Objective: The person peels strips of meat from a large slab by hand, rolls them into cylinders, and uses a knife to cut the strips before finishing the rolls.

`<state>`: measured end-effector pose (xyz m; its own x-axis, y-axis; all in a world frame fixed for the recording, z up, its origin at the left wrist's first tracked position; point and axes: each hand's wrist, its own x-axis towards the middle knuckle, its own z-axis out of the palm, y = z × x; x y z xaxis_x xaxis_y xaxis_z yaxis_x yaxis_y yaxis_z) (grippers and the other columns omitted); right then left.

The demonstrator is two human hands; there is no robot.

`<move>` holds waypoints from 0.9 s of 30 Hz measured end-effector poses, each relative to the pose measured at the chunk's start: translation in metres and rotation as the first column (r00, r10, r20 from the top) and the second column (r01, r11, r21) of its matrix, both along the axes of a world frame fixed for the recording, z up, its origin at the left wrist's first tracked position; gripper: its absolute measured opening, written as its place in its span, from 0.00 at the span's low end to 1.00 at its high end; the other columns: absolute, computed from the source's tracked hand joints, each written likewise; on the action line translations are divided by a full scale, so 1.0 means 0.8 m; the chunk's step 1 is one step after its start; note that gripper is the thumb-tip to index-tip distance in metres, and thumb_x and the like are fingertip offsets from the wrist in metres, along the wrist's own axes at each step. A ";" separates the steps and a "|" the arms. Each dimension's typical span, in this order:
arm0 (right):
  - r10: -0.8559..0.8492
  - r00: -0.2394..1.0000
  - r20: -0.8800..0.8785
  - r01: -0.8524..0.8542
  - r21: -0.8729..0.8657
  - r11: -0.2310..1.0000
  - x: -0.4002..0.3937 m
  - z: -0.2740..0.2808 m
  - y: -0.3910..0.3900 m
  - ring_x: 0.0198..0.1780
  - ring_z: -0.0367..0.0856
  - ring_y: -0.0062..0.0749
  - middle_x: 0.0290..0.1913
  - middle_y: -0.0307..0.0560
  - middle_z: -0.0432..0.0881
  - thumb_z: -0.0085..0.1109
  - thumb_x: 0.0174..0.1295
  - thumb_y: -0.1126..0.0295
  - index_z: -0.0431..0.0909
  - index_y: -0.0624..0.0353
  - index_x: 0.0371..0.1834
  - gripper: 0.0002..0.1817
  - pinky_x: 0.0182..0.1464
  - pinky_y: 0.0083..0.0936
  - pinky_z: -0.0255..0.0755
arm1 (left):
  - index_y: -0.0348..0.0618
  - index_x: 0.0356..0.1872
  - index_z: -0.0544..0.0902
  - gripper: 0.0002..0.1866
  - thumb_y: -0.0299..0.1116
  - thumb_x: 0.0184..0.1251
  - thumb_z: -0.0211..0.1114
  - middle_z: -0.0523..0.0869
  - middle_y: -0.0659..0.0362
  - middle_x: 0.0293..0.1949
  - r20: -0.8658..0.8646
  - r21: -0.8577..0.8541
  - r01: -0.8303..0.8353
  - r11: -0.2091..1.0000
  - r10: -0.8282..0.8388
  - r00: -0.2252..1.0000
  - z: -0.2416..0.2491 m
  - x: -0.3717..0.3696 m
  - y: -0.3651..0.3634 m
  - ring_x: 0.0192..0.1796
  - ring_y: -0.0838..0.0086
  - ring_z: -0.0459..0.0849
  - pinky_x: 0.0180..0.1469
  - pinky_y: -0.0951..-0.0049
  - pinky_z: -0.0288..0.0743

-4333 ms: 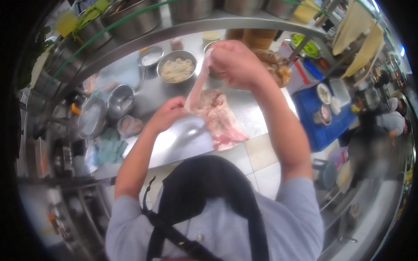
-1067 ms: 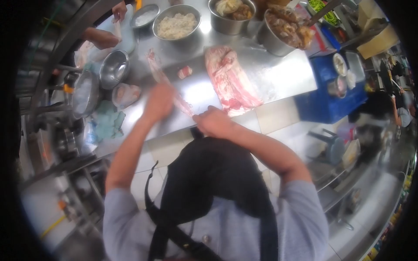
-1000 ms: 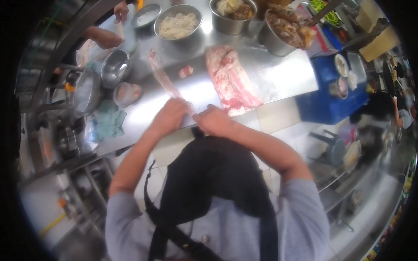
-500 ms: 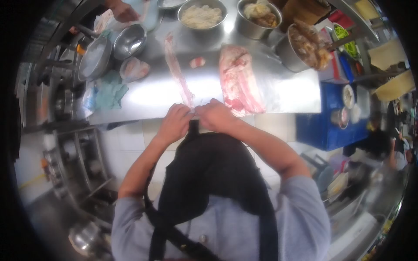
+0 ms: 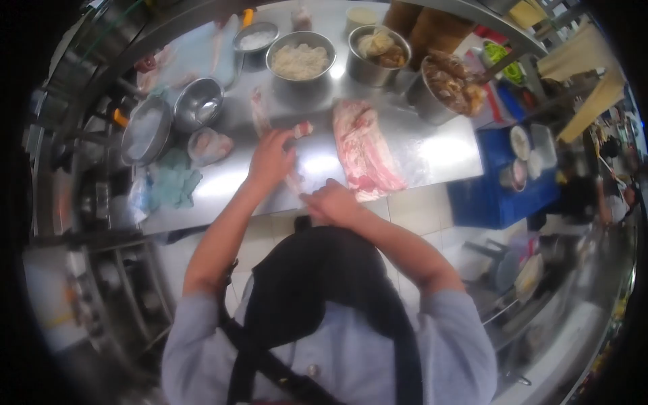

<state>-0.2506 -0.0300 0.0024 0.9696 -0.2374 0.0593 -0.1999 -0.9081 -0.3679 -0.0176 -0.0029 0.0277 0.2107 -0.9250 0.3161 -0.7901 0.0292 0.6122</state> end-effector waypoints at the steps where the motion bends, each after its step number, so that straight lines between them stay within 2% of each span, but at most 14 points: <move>1: -0.026 0.999 0.021 0.026 -0.012 1.000 -0.002 0.003 0.004 0.37 0.82 0.46 0.34 0.44 0.87 0.65 0.63 0.60 0.84 0.49 0.59 0.21 0.51 0.40 0.76 | 0.40 0.55 0.83 0.19 0.31 0.64 0.70 0.83 0.49 0.59 -0.005 -0.004 0.016 1.000 -0.016 1.000 -0.003 0.000 -0.018 0.61 0.49 0.81 0.65 0.56 0.75; 3: -0.053 0.998 0.015 0.053 0.008 0.999 -0.007 0.001 0.007 0.37 0.81 0.47 0.34 0.45 0.87 0.65 0.62 0.59 0.84 0.49 0.59 0.21 0.51 0.41 0.76 | 0.40 0.59 0.82 0.21 0.34 0.67 0.68 0.82 0.48 0.61 -0.074 0.024 -0.010 1.000 0.012 0.997 -0.002 0.004 -0.049 0.63 0.49 0.80 0.66 0.55 0.75; 7: -0.055 0.998 0.034 0.052 0.084 0.995 -0.009 -0.004 0.004 0.38 0.80 0.50 0.35 0.46 0.87 0.66 0.61 0.58 0.84 0.49 0.59 0.23 0.49 0.43 0.76 | 0.39 0.59 0.82 0.20 0.37 0.70 0.64 0.82 0.46 0.61 -0.047 0.111 0.015 0.994 -0.010 0.999 0.007 0.009 -0.081 0.63 0.48 0.80 0.66 0.53 0.74; 9: -0.027 0.998 0.059 0.022 0.087 0.996 -0.009 -0.002 -0.004 0.38 0.80 0.50 0.35 0.47 0.87 0.65 0.61 0.59 0.84 0.49 0.60 0.23 0.48 0.44 0.75 | 0.39 0.57 0.82 0.19 0.36 0.69 0.63 0.82 0.44 0.61 0.064 0.390 0.082 0.917 -0.116 0.991 0.006 0.010 -0.092 0.63 0.47 0.80 0.67 0.51 0.74; 13: -0.038 0.994 0.105 0.027 0.102 0.994 -0.008 0.003 -0.005 0.32 0.79 0.48 0.30 0.47 0.85 0.64 0.60 0.62 0.85 0.51 0.54 0.18 0.45 0.42 0.74 | 0.36 0.58 0.81 0.19 0.31 0.67 0.60 0.80 0.42 0.62 0.110 0.460 0.137 0.877 -0.209 0.972 -0.027 0.004 -0.108 0.68 0.47 0.76 0.68 0.51 0.75; 16: -0.029 0.992 0.124 0.016 0.100 0.995 -0.006 0.003 -0.010 0.28 0.79 0.47 0.26 0.46 0.84 0.63 0.59 0.65 0.85 0.54 0.50 0.16 0.43 0.39 0.73 | 0.35 0.59 0.81 0.20 0.30 0.66 0.60 0.82 0.42 0.61 0.215 0.394 0.126 0.910 -0.225 0.950 -0.030 0.008 -0.117 0.65 0.45 0.79 0.66 0.47 0.75; 19: 0.004 0.981 0.192 -0.033 0.149 0.988 -0.006 0.004 -0.017 0.28 0.80 0.47 0.26 0.47 0.85 0.62 0.59 0.65 0.86 0.54 0.48 0.15 0.43 0.39 0.73 | 0.33 0.59 0.81 0.20 0.31 0.69 0.61 0.87 0.47 0.54 0.094 0.425 0.116 0.898 -0.171 0.981 -0.002 0.010 -0.116 0.56 0.50 0.86 0.60 0.52 0.80; 20: 0.026 0.989 0.149 -0.049 0.153 0.987 -0.005 0.004 -0.020 0.28 0.80 0.48 0.26 0.48 0.85 0.62 0.60 0.65 0.86 0.55 0.47 0.14 0.43 0.39 0.73 | 0.34 0.58 0.81 0.18 0.30 0.70 0.62 0.87 0.51 0.50 -0.374 0.442 0.147 0.885 0.033 0.927 0.014 0.010 -0.113 0.52 0.55 0.87 0.57 0.56 0.81; 21: 0.048 0.993 0.106 -0.065 0.157 0.985 -0.005 0.003 -0.022 0.28 0.80 0.48 0.26 0.49 0.85 0.62 0.60 0.65 0.86 0.55 0.46 0.13 0.44 0.39 0.73 | 0.35 0.57 0.81 0.16 0.30 0.71 0.63 0.88 0.54 0.46 -0.736 0.443 0.179 0.878 0.242 0.633 0.021 0.012 -0.112 0.47 0.60 0.88 0.54 0.60 0.82; 22: 0.045 0.993 0.112 -0.063 0.166 0.984 -0.005 0.001 -0.022 0.28 0.80 0.48 0.26 0.49 0.85 0.62 0.60 0.65 0.86 0.55 0.46 0.13 0.44 0.39 0.73 | 0.35 0.57 0.81 0.16 0.30 0.71 0.63 0.88 0.54 0.46 -0.730 0.452 0.179 0.874 0.248 0.637 0.020 0.020 -0.109 0.47 0.60 0.88 0.54 0.60 0.82; 23: 0.036 0.994 0.104 -0.054 0.177 0.983 -0.003 0.000 -0.023 0.29 0.81 0.49 0.27 0.50 0.85 0.62 0.58 0.65 0.85 0.55 0.44 0.12 0.46 0.40 0.74 | 0.36 0.57 0.81 0.16 0.29 0.72 0.64 0.87 0.56 0.46 -0.917 0.328 0.322 0.888 0.218 0.334 0.023 0.032 -0.105 0.47 0.64 0.87 0.52 0.64 0.81; 24: 0.031 0.995 0.098 -0.049 0.185 0.982 0.001 0.001 -0.025 0.30 0.82 0.51 0.28 0.51 0.86 0.63 0.57 0.64 0.84 0.55 0.41 0.11 0.48 0.42 0.75 | 0.38 0.56 0.81 0.15 0.29 0.72 0.65 0.85 0.57 0.46 -0.984 0.159 0.405 0.900 0.180 -0.015 0.027 0.042 -0.102 0.47 0.68 0.86 0.51 0.67 0.80; 25: 0.038 0.993 0.108 -0.058 0.189 0.980 0.006 0.002 -0.029 0.30 0.82 0.51 0.28 0.51 0.86 0.63 0.57 0.64 0.84 0.55 0.41 0.11 0.48 0.42 0.75 | 0.38 0.56 0.81 0.15 0.29 0.72 0.65 0.85 0.57 0.46 -0.983 0.167 0.397 0.903 0.185 -0.007 0.030 0.048 -0.100 0.47 0.68 0.86 0.51 0.67 0.80; 27: 0.026 0.996 0.082 -0.042 0.210 0.977 0.013 0.004 -0.036 0.30 0.83 0.51 0.28 0.52 0.86 0.62 0.57 0.64 0.84 0.56 0.41 0.12 0.49 0.41 0.75 | 0.39 0.58 0.79 0.16 0.27 0.71 0.65 0.85 0.55 0.48 -0.971 0.098 0.405 0.909 0.177 -0.162 0.035 0.058 -0.094 0.48 0.67 0.85 0.50 0.65 0.80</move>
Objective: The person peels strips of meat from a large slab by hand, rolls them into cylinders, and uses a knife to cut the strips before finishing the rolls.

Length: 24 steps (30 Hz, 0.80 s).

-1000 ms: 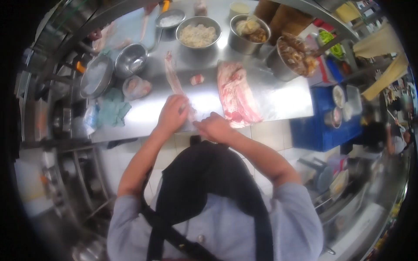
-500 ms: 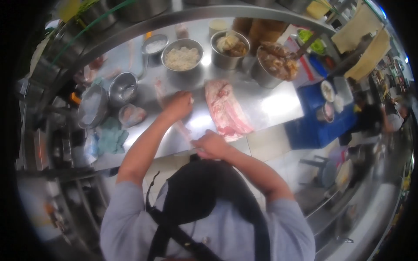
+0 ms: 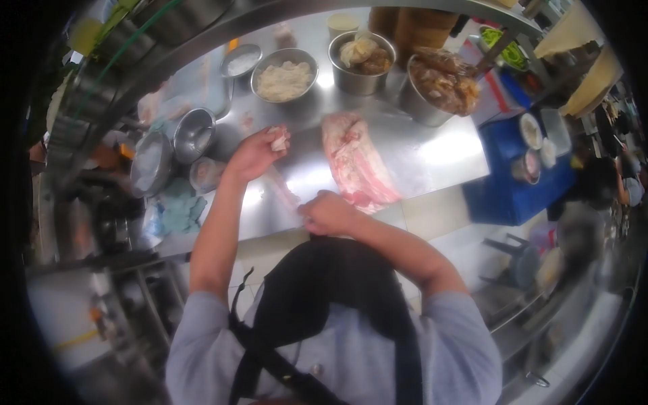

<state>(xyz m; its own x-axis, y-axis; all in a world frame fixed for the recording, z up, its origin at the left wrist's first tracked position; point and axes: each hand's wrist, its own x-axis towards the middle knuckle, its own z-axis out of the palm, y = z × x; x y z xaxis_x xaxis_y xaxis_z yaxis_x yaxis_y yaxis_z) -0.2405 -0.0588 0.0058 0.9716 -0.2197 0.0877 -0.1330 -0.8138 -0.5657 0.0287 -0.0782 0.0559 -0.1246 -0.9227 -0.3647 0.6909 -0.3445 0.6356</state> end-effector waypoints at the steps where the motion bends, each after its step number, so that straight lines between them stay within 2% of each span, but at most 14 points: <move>1: 0.009 1.000 0.006 -0.009 0.003 1.000 0.006 0.001 -0.004 0.30 0.83 0.51 0.28 0.52 0.86 0.62 0.57 0.64 0.84 0.56 0.41 0.12 0.49 0.41 0.75 | 0.39 0.58 0.79 0.16 0.27 0.71 0.65 0.85 0.55 0.48 0.006 0.003 -0.009 1.000 0.009 1.000 0.003 0.005 0.002 0.48 0.67 0.85 0.50 0.65 0.80; 4: -0.018 1.000 -0.002 0.018 0.015 1.000 0.026 -0.001 -0.015 0.32 0.83 0.51 0.30 0.51 0.87 0.61 0.58 0.62 0.85 0.55 0.41 0.12 0.49 0.43 0.76 | 0.38 0.60 0.78 0.17 0.27 0.72 0.64 0.84 0.53 0.50 0.057 0.011 0.014 1.000 -0.014 0.998 0.005 0.029 0.000 0.48 0.66 0.85 0.51 0.65 0.81; 7: -0.082 0.994 0.078 0.082 0.005 0.997 0.046 -0.005 -0.027 0.33 0.84 0.51 0.31 0.49 0.87 0.60 0.60 0.61 0.85 0.54 0.39 0.11 0.50 0.44 0.75 | 0.36 0.60 0.77 0.19 0.29 0.72 0.65 0.83 0.52 0.51 0.189 0.017 0.067 0.998 -0.069 0.980 0.015 0.058 -0.008 0.50 0.66 0.85 0.49 0.65 0.82; 9: -0.136 0.990 0.030 0.135 0.031 0.990 0.054 -0.003 -0.030 0.34 0.84 0.50 0.31 0.47 0.88 0.58 0.62 0.62 0.85 0.53 0.36 0.09 0.51 0.43 0.75 | 0.35 0.58 0.80 0.18 0.32 0.71 0.68 0.83 0.54 0.52 0.639 -0.023 -0.007 1.000 0.020 0.769 0.035 0.080 -0.022 0.52 0.68 0.86 0.45 0.65 0.83; 10: -0.153 0.985 0.077 0.152 0.013 0.988 0.056 -0.007 -0.028 0.33 0.83 0.49 0.30 0.47 0.87 0.58 0.63 0.62 0.85 0.53 0.34 0.09 0.50 0.42 0.75 | 0.35 0.58 0.80 0.18 0.32 0.71 0.68 0.83 0.54 0.52 0.652 -0.026 -0.001 1.000 0.017 0.758 0.026 0.109 -0.033 0.52 0.68 0.86 0.45 0.65 0.83; 12: -0.165 0.982 0.097 0.166 -0.007 0.986 0.058 -0.007 -0.027 0.32 0.83 0.49 0.29 0.47 0.87 0.58 0.63 0.62 0.85 0.53 0.33 0.09 0.49 0.42 0.75 | 0.38 0.53 0.85 0.16 0.37 0.71 0.72 0.85 0.58 0.50 0.892 -0.377 0.265 0.887 0.271 0.362 -0.007 0.188 -0.076 0.53 0.72 0.86 0.45 0.66 0.84; 13: -0.168 0.981 0.097 0.171 -0.027 0.985 0.056 -0.011 -0.027 0.31 0.82 0.48 0.28 0.46 0.86 0.58 0.63 0.62 0.84 0.53 0.33 0.09 0.49 0.43 0.75 | 0.38 0.53 0.85 0.16 0.37 0.71 0.72 0.85 0.58 0.50 0.895 -0.373 0.285 0.883 0.261 0.361 0.020 0.195 -0.097 0.53 0.72 0.86 0.45 0.66 0.84; 14: -0.179 0.975 0.129 0.184 -0.029 0.983 0.055 -0.015 -0.026 0.30 0.80 0.47 0.26 0.46 0.85 0.58 0.64 0.62 0.83 0.52 0.31 0.09 0.48 0.42 0.74 | 0.40 0.49 0.87 0.11 0.34 0.72 0.69 0.87 0.57 0.50 0.957 -0.162 0.141 0.977 0.121 0.263 0.047 0.203 -0.118 0.52 0.70 0.86 0.50 0.67 0.82; 15: -0.203 0.971 0.130 0.207 -0.023 0.978 0.056 -0.018 -0.026 0.30 0.80 0.47 0.26 0.46 0.85 0.58 0.64 0.62 0.83 0.52 0.31 0.09 0.48 0.42 0.74 | 0.41 0.45 0.88 0.06 0.30 0.73 0.67 0.88 0.56 0.49 0.982 0.047 -0.026 0.999 -0.041 0.184 0.066 0.210 -0.142 0.52 0.68 0.87 0.54 0.68 0.80; 16: -0.211 0.971 0.112 0.215 -0.026 0.976 0.057 -0.019 -0.026 0.30 0.80 0.47 0.26 0.47 0.85 0.59 0.63 0.62 0.82 0.52 0.29 0.08 0.47 0.42 0.75 | 0.41 0.45 0.88 0.06 0.30 0.73 0.67 0.88 0.56 0.49 0.982 0.052 -0.003 0.999 -0.050 0.183 0.043 0.244 -0.174 0.52 0.68 0.87 0.54 0.68 0.80; 17: -0.218 0.972 0.092 0.221 -0.028 0.975 0.057 -0.020 -0.025 0.30 0.80 0.47 0.26 0.47 0.85 0.60 0.62 0.62 0.81 0.52 0.28 0.08 0.46 0.41 0.75 | 0.41 0.46 0.88 0.06 0.29 0.74 0.67 0.89 0.57 0.47 0.968 -0.077 0.151 0.985 0.110 -0.224 -0.001 0.294 -0.206 0.51 0.68 0.87 0.55 0.69 0.80; 18: -0.238 0.967 0.088 0.241 -0.023 0.970 0.057 -0.021 -0.024 0.30 0.80 0.47 0.26 0.47 0.85 0.60 0.62 0.62 0.81 0.52 0.28 0.08 0.46 0.41 0.75 | 0.41 0.46 0.88 0.06 0.28 0.74 0.67 0.90 0.58 0.46 0.769 -0.139 0.340 0.930 0.318 -0.555 -0.007 0.302 -0.223 0.51 0.68 0.87 0.56 0.70 0.80; 20: -0.259 0.953 0.154 0.266 -0.022 0.964 0.057 -0.022 -0.024 0.31 0.80 0.46 0.24 0.46 0.83 0.62 0.59 0.63 0.80 0.51 0.27 0.07 0.42 0.40 0.76 | 0.41 0.47 0.88 0.06 0.28 0.74 0.67 0.90 0.58 0.46 0.782 -0.144 0.373 0.916 0.337 -0.524 -0.033 0.305 -0.245 0.51 0.68 0.87 0.57 0.70 0.80; 24: -0.264 0.940 0.214 0.274 -0.021 0.961 0.057 -0.024 -0.028 0.26 0.79 0.41 0.21 0.43 0.78 0.65 0.55 0.66 0.78 0.53 0.29 0.06 0.41 0.36 0.74 | 0.41 0.48 0.88 0.07 0.28 0.74 0.67 0.90 0.58 0.47 0.818 -0.168 0.447 0.878 0.378 -0.434 -0.027 0.313 -0.282 0.52 0.69 0.87 0.57 0.70 0.80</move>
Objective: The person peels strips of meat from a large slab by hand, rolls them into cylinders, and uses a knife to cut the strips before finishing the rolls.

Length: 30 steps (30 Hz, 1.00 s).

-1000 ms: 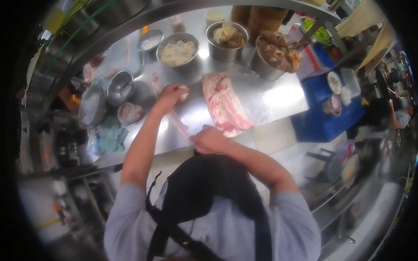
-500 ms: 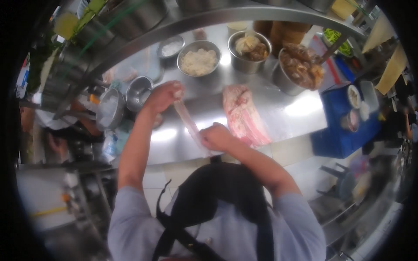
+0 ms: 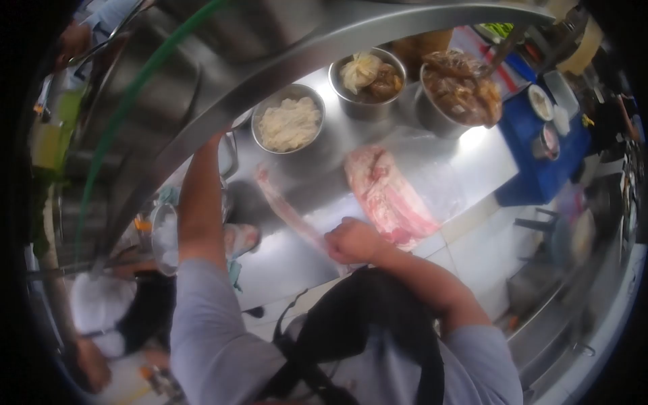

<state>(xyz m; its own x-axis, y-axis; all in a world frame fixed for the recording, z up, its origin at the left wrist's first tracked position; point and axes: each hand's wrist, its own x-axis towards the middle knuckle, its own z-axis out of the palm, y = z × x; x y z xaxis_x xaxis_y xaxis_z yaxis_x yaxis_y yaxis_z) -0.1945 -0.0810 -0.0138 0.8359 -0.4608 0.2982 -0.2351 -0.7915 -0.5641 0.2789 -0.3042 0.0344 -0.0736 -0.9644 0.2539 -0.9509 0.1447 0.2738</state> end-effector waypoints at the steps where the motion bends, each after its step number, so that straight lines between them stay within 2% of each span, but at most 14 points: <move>1: 0.001 1.000 0.006 -0.001 -0.018 1.000 0.001 -0.001 0.001 0.27 0.79 0.41 0.22 0.43 0.78 0.65 0.54 0.66 0.78 0.54 0.29 0.06 0.42 0.36 0.74 | 0.41 0.48 0.88 0.07 0.28 0.74 0.67 0.90 0.58 0.47 -0.017 0.004 0.021 1.000 -0.021 1.000 -0.005 -0.005 -0.002 0.52 0.69 0.87 0.57 0.70 0.80; 6: 0.015 0.999 0.052 -0.015 0.000 1.000 0.000 0.000 0.000 0.29 0.80 0.43 0.24 0.44 0.81 0.63 0.54 0.63 0.77 0.54 0.27 0.08 0.42 0.38 0.76 | 0.40 0.50 0.87 0.08 0.27 0.74 0.67 0.90 0.58 0.48 -0.102 0.009 0.093 0.996 -0.092 0.991 -0.006 0.008 0.009 0.52 0.69 0.87 0.57 0.70 0.80; 8: 0.023 0.999 0.023 -0.022 -0.052 0.998 0.000 0.001 0.000 0.28 0.80 0.38 0.23 0.42 0.78 0.66 0.52 0.67 0.78 0.55 0.30 0.07 0.41 0.33 0.73 | 0.40 0.51 0.87 0.09 0.27 0.73 0.67 0.90 0.58 0.48 -0.130 0.000 0.103 0.995 -0.102 0.986 -0.001 0.027 0.016 0.52 0.69 0.87 0.57 0.70 0.80; 15: 0.013 1.000 -0.007 -0.013 -0.082 0.997 0.001 0.001 0.001 0.28 0.80 0.39 0.22 0.42 0.77 0.65 0.51 0.66 0.78 0.53 0.28 0.06 0.40 0.35 0.75 | 0.40 0.53 0.87 0.11 0.27 0.73 0.66 0.90 0.57 0.49 -0.215 -0.077 0.064 0.995 -0.079 0.973 0.015 0.040 0.026 0.53 0.70 0.87 0.58 0.71 0.80; 17: 0.003 0.998 -0.067 -0.006 -0.046 0.999 0.001 -0.004 0.003 0.30 0.80 0.47 0.24 0.47 0.81 0.63 0.56 0.60 0.78 0.53 0.27 0.09 0.43 0.42 0.76 | 0.40 0.53 0.87 0.11 0.27 0.73 0.66 0.90 0.57 0.49 -0.265 -0.081 0.036 0.996 -0.056 0.963 0.005 0.016 0.066 0.53 0.70 0.87 0.58 0.71 0.80; 19: 0.005 0.991 -0.132 -0.010 -0.033 0.999 0.001 0.004 0.003 0.31 0.80 0.48 0.24 0.48 0.82 0.61 0.58 0.61 0.78 0.53 0.27 0.09 0.43 0.45 0.76 | 0.40 0.54 0.87 0.11 0.27 0.73 0.66 0.90 0.57 0.50 -0.322 -0.050 0.001 0.999 -0.017 0.946 0.005 -0.019 0.122 0.53 0.70 0.87 0.58 0.71 0.79; 20: 0.007 0.994 -0.105 -0.009 -0.013 1.000 0.001 0.000 0.000 0.32 0.80 0.49 0.25 0.48 0.82 0.60 0.58 0.62 0.78 0.53 0.27 0.08 0.43 0.45 0.76 | 0.40 0.59 0.85 0.15 0.26 0.73 0.66 0.89 0.57 0.51 -0.756 0.118 0.049 0.992 0.058 0.652 0.019 -0.047 0.149 0.54 0.70 0.87 0.59 0.70 0.79; 21: 0.006 0.997 -0.083 -0.005 0.017 1.000 -0.001 -0.007 0.005 0.33 0.81 0.49 0.25 0.48 0.82 0.60 0.58 0.64 0.79 0.53 0.27 0.07 0.43 0.45 0.76 | 0.40 0.63 0.83 0.19 0.26 0.73 0.66 0.89 0.57 0.52 -0.963 0.235 0.161 0.959 0.207 0.174 0.024 -0.079 0.177 0.56 0.71 0.86 0.59 0.70 0.79; 22: -0.032 0.999 -0.025 0.033 0.057 0.998 -0.004 0.001 0.008 0.33 0.80 0.50 0.26 0.48 0.83 0.60 0.58 0.66 0.79 0.54 0.27 0.06 0.43 0.45 0.76 | 0.40 0.63 0.83 0.19 0.26 0.73 0.66 0.89 0.57 0.52 -0.961 0.257 0.151 0.955 0.236 0.142 0.029 -0.111 0.206 0.56 0.71 0.86 0.59 0.70 0.79; 24: -0.153 0.983 0.099 0.139 0.140 0.980 -0.011 0.015 0.024 0.33 0.79 0.50 0.27 0.49 0.83 0.62 0.58 0.70 0.81 0.55 0.29 0.03 0.42 0.45 0.75 | 0.35 0.63 0.81 0.21 0.30 0.71 0.66 0.88 0.56 0.49 -0.848 0.266 -0.024 0.964 0.246 0.469 0.041 -0.178 0.272 0.53 0.68 0.87 0.57 0.71 0.80; 25: -0.141 0.986 0.093 0.127 0.141 0.982 -0.019 0.018 0.030 0.33 0.79 0.50 0.27 0.49 0.83 0.62 0.58 0.70 0.81 0.55 0.29 0.03 0.42 0.45 0.75 | 0.35 0.63 0.81 0.21 0.30 0.71 0.66 0.88 0.56 0.49 -0.850 0.268 -0.035 0.963 0.254 0.462 0.040 -0.203 0.295 0.53 0.68 0.87 0.57 0.71 0.80; 27: 0.046 0.999 -0.029 -0.041 0.158 0.987 -0.048 0.027 0.050 0.34 0.81 0.45 0.27 0.45 0.83 0.67 0.57 0.72 0.87 0.56 0.35 0.04 0.45 0.38 0.76 | 0.38 0.66 0.80 0.22 0.23 0.71 0.66 0.88 0.55 0.54 -0.808 0.464 0.027 0.886 0.410 0.423 0.037 -0.251 0.341 0.58 0.71 0.85 0.62 0.69 0.78; 28: 0.052 0.996 -0.078 -0.046 0.075 0.996 -0.061 0.015 0.062 0.36 0.80 0.44 0.27 0.44 0.82 0.67 0.60 0.66 0.86 0.51 0.35 0.04 0.44 0.38 0.75 | 0.36 0.64 0.80 0.20 0.24 0.72 0.64 0.89 0.55 0.51 -0.777 0.437 -0.009 0.899 0.383 0.499 0.027 -0.274 0.364 0.55 0.71 0.86 0.59 0.70 0.78; 30: 0.062 0.996 -0.067 -0.062 0.007 0.998 -0.071 0.016 0.071 0.37 0.80 0.42 0.28 0.43 0.81 0.68 0.60 0.65 0.85 0.51 0.37 0.05 0.45 0.37 0.75 | 0.33 0.61 0.81 0.18 0.24 0.71 0.62 0.89 0.52 0.48 -0.707 0.380 -0.085 0.921 0.348 0.616 0.024 -0.327 0.402 0.52 0.67 0.88 0.56 0.68 0.79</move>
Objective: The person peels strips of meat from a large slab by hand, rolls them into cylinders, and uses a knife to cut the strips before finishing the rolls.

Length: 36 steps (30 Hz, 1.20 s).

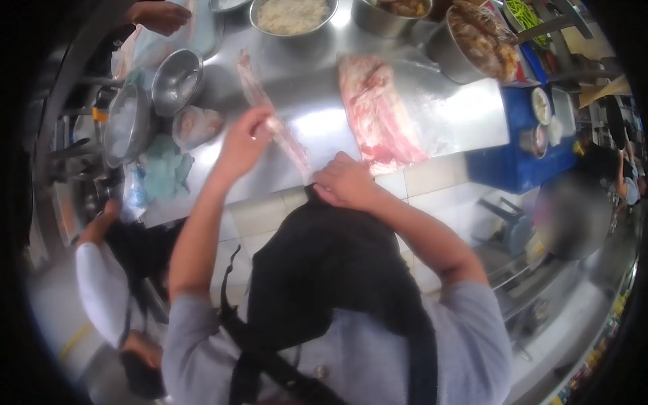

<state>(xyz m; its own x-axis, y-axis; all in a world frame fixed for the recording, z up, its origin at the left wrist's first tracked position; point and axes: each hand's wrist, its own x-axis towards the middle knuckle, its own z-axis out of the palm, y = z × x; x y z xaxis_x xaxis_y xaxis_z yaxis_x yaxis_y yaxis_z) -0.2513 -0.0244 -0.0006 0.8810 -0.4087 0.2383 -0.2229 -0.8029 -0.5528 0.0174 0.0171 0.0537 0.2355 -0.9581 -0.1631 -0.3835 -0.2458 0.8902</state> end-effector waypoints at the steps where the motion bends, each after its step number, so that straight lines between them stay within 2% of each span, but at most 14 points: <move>1: 0.006 1.000 0.019 -0.005 -0.067 0.998 -0.004 0.001 0.003 0.37 0.79 0.40 0.29 0.42 0.81 0.70 0.60 0.64 0.85 0.51 0.38 0.07 0.46 0.35 0.74 | 0.33 0.60 0.81 0.18 0.23 0.70 0.63 0.88 0.50 0.47 0.070 -0.026 -0.016 1.000 0.018 0.997 0.004 -0.024 0.013 0.51 0.63 0.88 0.57 0.65 0.79; 2: 0.009 1.000 0.015 -0.008 -0.068 0.998 -0.005 -0.001 0.004 0.37 0.79 0.40 0.29 0.42 0.81 0.70 0.60 0.64 0.85 0.51 0.38 0.07 0.46 0.35 0.74 | 0.33 0.60 0.81 0.18 0.23 0.70 0.63 0.88 0.50 0.47 0.066 -0.028 -0.019 0.999 0.021 0.998 -0.002 -0.040 0.023 0.51 0.63 0.88 0.57 0.65 0.79; 4: 0.019 0.999 0.039 -0.015 -0.100 0.995 -0.005 -0.005 0.006 0.37 0.79 0.39 0.31 0.41 0.81 0.71 0.60 0.64 0.84 0.52 0.40 0.09 0.46 0.34 0.74 | 0.36 0.57 0.82 0.19 0.22 0.65 0.64 0.87 0.50 0.49 0.354 -0.317 0.176 0.932 -0.056 0.933 -0.028 -0.063 0.040 0.53 0.55 0.85 0.60 0.58 0.77; 8: 0.041 0.999 0.004 -0.041 -0.060 0.997 -0.009 -0.007 0.008 0.40 0.80 0.39 0.34 0.44 0.81 0.71 0.60 0.68 0.85 0.57 0.44 0.11 0.50 0.35 0.72 | 0.38 0.56 0.82 0.21 0.22 0.60 0.67 0.84 0.52 0.55 0.545 -0.328 0.402 0.855 -0.177 0.820 -0.067 -0.075 0.060 0.59 0.55 0.81 0.64 0.55 0.74; 11: 0.016 0.999 0.044 -0.012 -0.096 0.995 -0.007 -0.008 0.010 0.38 0.79 0.39 0.31 0.42 0.81 0.69 0.61 0.67 0.84 0.54 0.41 0.08 0.49 0.36 0.72 | 0.37 0.57 0.82 0.22 0.22 0.58 0.67 0.84 0.52 0.55 0.585 -0.368 0.329 0.870 -0.058 0.809 -0.048 -0.086 0.066 0.59 0.57 0.81 0.63 0.56 0.74; 15: 0.012 0.999 0.034 -0.011 -0.035 0.999 -0.008 -0.003 0.011 0.40 0.82 0.40 0.33 0.45 0.83 0.71 0.60 0.71 0.85 0.58 0.43 0.09 0.50 0.35 0.72 | 0.38 0.53 0.83 0.19 0.25 0.59 0.68 0.83 0.54 0.50 0.632 -0.324 0.397 0.859 -0.115 0.766 -0.032 -0.086 0.091 0.55 0.59 0.80 0.60 0.58 0.74; 17: 0.008 1.000 0.030 -0.007 -0.043 0.999 -0.010 -0.003 0.011 0.39 0.82 0.40 0.33 0.45 0.83 0.71 0.60 0.71 0.85 0.58 0.42 0.09 0.50 0.35 0.72 | 0.41 0.46 0.84 0.12 0.29 0.61 0.68 0.81 0.57 0.43 0.710 -0.160 0.526 0.835 -0.273 0.649 -0.034 -0.087 0.100 0.48 0.62 0.79 0.53 0.62 0.72; 20: 0.005 1.000 0.023 -0.004 -0.052 0.999 -0.012 -0.004 0.012 0.40 0.82 0.40 0.33 0.45 0.83 0.70 0.60 0.71 0.85 0.58 0.42 0.09 0.50 0.35 0.72 | 0.44 0.37 0.82 0.07 0.32 0.60 0.68 0.78 0.59 0.38 0.782 -0.204 0.522 0.828 -0.183 0.595 -0.055 -0.093 0.100 0.44 0.64 0.77 0.49 0.63 0.69; 26: -0.012 1.000 0.026 0.014 -0.080 0.997 -0.012 -0.016 0.014 0.40 0.80 0.43 0.32 0.45 0.82 0.66 0.59 0.70 0.82 0.55 0.37 0.05 0.50 0.37 0.73 | 0.47 0.33 0.83 0.07 0.34 0.55 0.70 0.79 0.61 0.36 0.830 -0.187 0.541 0.820 -0.162 0.533 -0.070 -0.099 0.098 0.44 0.63 0.77 0.48 0.62 0.67; 30: -0.014 1.000 -0.022 0.011 -0.098 0.995 -0.011 -0.014 0.013 0.41 0.80 0.44 0.33 0.45 0.83 0.66 0.59 0.69 0.82 0.53 0.36 0.05 0.50 0.37 0.74 | 0.46 0.34 0.83 0.07 0.30 0.53 0.71 0.81 0.59 0.38 0.760 -0.205 0.448 0.870 -0.147 0.634 -0.060 -0.098 0.095 0.46 0.63 0.79 0.50 0.59 0.69; 32: -0.003 1.000 -0.023 0.001 -0.093 0.996 -0.009 -0.014 0.012 0.42 0.80 0.44 0.33 0.45 0.83 0.66 0.59 0.68 0.81 0.52 0.36 0.04 0.49 0.37 0.74 | 0.40 0.35 0.81 0.07 0.25 0.54 0.68 0.82 0.55 0.40 0.634 -0.416 0.282 0.864 0.054 0.771 -0.051 -0.101 0.093 0.51 0.59 0.81 0.54 0.58 0.73; 33: 0.002 1.000 -0.030 -0.004 -0.036 0.999 -0.007 -0.012 0.010 0.42 0.80 0.45 0.33 0.46 0.83 0.66 0.59 0.69 0.81 0.53 0.36 0.05 0.49 0.39 0.75 | 0.40 0.35 0.81 0.07 0.25 0.54 0.68 0.82 0.55 0.40 0.637 -0.417 0.281 0.864 0.057 0.769 -0.051 -0.101 0.094 0.51 0.59 0.81 0.54 0.58 0.73; 35: 0.011 0.999 -0.037 -0.010 0.019 1.000 -0.004 -0.007 0.009 0.41 0.80 0.46 0.33 0.47 0.83 0.65 0.59 0.69 0.80 0.54 0.35 0.05 0.49 0.40 0.75 | 0.39 0.37 0.81 0.08 0.22 0.56 0.68 0.85 0.53 0.47 0.406 -0.438 0.070 0.896 0.128 0.905 -0.055 -0.101 0.098 0.56 0.54 0.82 0.60 0.56 0.76; 36: -0.006 0.999 -0.050 0.009 0.057 0.998 -0.001 0.002 0.009 0.42 0.80 0.48 0.33 0.48 0.83 0.65 0.60 0.69 0.80 0.55 0.35 0.05 0.49 0.42 0.75 | 0.39 0.37 0.81 0.08 0.22 0.56 0.68 0.85 0.53 0.47 0.406 -0.441 0.066 0.895 0.133 0.904 -0.056 -0.100 0.098 0.56 0.54 0.82 0.60 0.56 0.76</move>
